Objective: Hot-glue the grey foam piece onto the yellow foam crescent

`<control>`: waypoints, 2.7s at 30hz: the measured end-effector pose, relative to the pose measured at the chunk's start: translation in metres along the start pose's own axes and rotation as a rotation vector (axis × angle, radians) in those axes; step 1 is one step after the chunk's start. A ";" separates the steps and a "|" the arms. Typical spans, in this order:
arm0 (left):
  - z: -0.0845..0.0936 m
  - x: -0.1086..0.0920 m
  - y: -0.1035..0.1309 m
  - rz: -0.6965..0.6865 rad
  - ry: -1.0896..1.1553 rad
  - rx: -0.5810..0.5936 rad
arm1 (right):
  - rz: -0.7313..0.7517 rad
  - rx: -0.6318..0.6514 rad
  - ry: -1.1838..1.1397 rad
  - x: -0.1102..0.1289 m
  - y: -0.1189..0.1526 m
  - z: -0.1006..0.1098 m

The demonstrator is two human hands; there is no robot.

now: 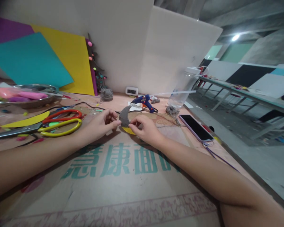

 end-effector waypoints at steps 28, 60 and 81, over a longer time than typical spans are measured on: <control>0.007 -0.009 0.003 0.059 -0.077 0.027 | -0.218 0.085 -0.124 -0.018 -0.002 -0.004; 0.018 0.012 -0.003 0.056 -0.177 -0.116 | -0.254 0.242 -0.231 -0.014 0.006 -0.023; 0.020 0.010 -0.002 0.087 -0.198 -0.135 | -0.077 0.311 0.227 -0.039 -0.019 0.020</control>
Point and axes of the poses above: each hand's wrist, its own y-axis away from the middle knuckle, its own z-axis out of the back of the hand, x = y × z, the point moved 10 cm from there along -y, towards the middle knuckle, and after that the axes turned 1 degree about -x, right-handed, at the moved point
